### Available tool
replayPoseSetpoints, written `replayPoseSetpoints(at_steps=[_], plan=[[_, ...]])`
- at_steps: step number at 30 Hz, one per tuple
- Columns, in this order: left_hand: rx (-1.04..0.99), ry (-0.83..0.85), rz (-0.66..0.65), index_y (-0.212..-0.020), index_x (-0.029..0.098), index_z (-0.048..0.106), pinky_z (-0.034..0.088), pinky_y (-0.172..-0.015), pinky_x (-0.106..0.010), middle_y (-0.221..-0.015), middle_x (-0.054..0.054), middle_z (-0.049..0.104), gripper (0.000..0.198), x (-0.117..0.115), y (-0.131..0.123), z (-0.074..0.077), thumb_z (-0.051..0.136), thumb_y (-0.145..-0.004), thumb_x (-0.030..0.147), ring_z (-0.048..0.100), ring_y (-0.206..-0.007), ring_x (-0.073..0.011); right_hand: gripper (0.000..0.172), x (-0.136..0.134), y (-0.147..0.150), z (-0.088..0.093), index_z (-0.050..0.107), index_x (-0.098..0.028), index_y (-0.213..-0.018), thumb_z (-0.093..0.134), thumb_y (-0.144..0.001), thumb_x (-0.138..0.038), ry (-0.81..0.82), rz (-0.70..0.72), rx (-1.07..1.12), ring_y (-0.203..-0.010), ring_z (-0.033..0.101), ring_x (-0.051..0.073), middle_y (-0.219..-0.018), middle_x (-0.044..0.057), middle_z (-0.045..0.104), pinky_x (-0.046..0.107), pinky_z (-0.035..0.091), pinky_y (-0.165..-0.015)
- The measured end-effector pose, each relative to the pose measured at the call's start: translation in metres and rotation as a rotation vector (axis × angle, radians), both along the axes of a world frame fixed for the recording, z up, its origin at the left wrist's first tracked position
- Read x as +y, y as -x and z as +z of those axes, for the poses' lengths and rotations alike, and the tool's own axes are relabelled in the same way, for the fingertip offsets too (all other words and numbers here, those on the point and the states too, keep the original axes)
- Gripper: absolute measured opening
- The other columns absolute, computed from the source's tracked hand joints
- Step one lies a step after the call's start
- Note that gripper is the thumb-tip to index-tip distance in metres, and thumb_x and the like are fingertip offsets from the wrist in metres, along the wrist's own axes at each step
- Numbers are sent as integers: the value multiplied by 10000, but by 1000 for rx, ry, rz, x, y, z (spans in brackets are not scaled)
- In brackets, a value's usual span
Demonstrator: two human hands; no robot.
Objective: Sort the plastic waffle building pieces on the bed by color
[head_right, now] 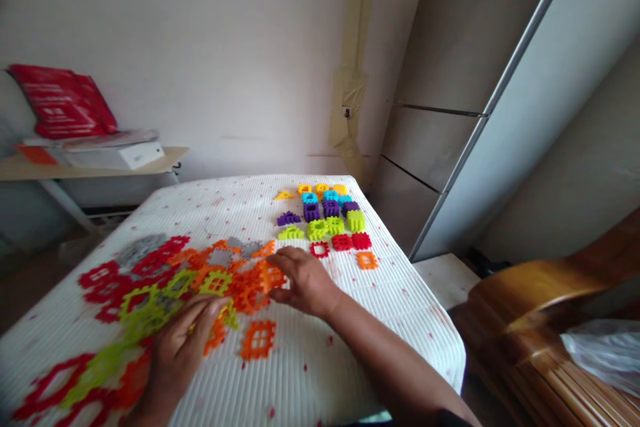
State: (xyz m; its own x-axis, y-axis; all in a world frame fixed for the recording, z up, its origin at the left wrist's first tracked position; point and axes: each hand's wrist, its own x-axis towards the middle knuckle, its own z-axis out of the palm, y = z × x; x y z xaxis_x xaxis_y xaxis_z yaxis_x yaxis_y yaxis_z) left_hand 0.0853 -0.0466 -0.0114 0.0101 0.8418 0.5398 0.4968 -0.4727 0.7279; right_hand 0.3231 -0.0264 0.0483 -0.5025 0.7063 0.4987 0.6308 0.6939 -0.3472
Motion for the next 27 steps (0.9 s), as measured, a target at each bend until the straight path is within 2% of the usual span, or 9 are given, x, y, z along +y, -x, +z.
replayPoseSetpoints(at_steps=[3, 6, 10, 17, 21, 27], plan=[[18, -48, 12, -819, 171, 676, 501, -750, -257, -844, -55, 668, 237, 2, 1, -4, 497, -825, 326, 624, -794, -171, 489, -6, -62, 6, 521, -193, -1228, 640, -756, -236, 74, -196, -54, -1016, 583, 206, -1206, 111, 558, 326, 500, -825], [16, -57, 6, -814, 167, 669, 505, -738, -250, -830, -55, 667, 225, 4, 1, -7, 503, -825, 318, 625, -781, -166, 487, -10, -120, 2, 552, -195, -1205, 631, -726, -164, 78, -376, -201, -1062, 570, 232, -1198, 105, 585, 369, 465, -899], [24, -62, 28, -787, 169, 658, 505, -734, -248, -807, -54, 668, 236, 3, 0, -3, 494, -827, 334, 623, -776, -166, 389, -11, -166, -13, 618, -221, -1104, 629, -717, -188, 121, -484, -326, -1023, 586, 222, -1127, 78, 634, 367, 472, -890], [78, -103, 40, -763, 177, 658, 506, -709, -243, -781, -43, 670, 225, 3, 0, 1, 507, -811, 337, 629, -748, -165, 358, -5, -182, -33, 631, -204, -1074, 632, -717, -179, 143, -488, -310, -1004, 590, 216, -1095, 77, 650, 366, 484, -871], [90, -113, 23, -760, 173, 653, 503, -711, -253, -772, -47, 668, 216, 2, -2, 0, 505, -813, 322, 628, -746, -169, 300, -3, -182, -39, 643, -200, -1047, 623, -749, -227, 114, -432, -278, -958, 608, 204, -1029, 68, 673, 345, 489, -854], [171, -194, 9, -738, 169, 626, 477, -710, -258, -741, -39, 646, 153, -5, -9, 9, 510, -819, 226, 606, -735, -155, 217, 0, -187, -50, 675, -214, -987, 550, -820, -277, 71, -349, -289, -977, 612, 206, -1020, 74, 681, 326, 477, -873]])
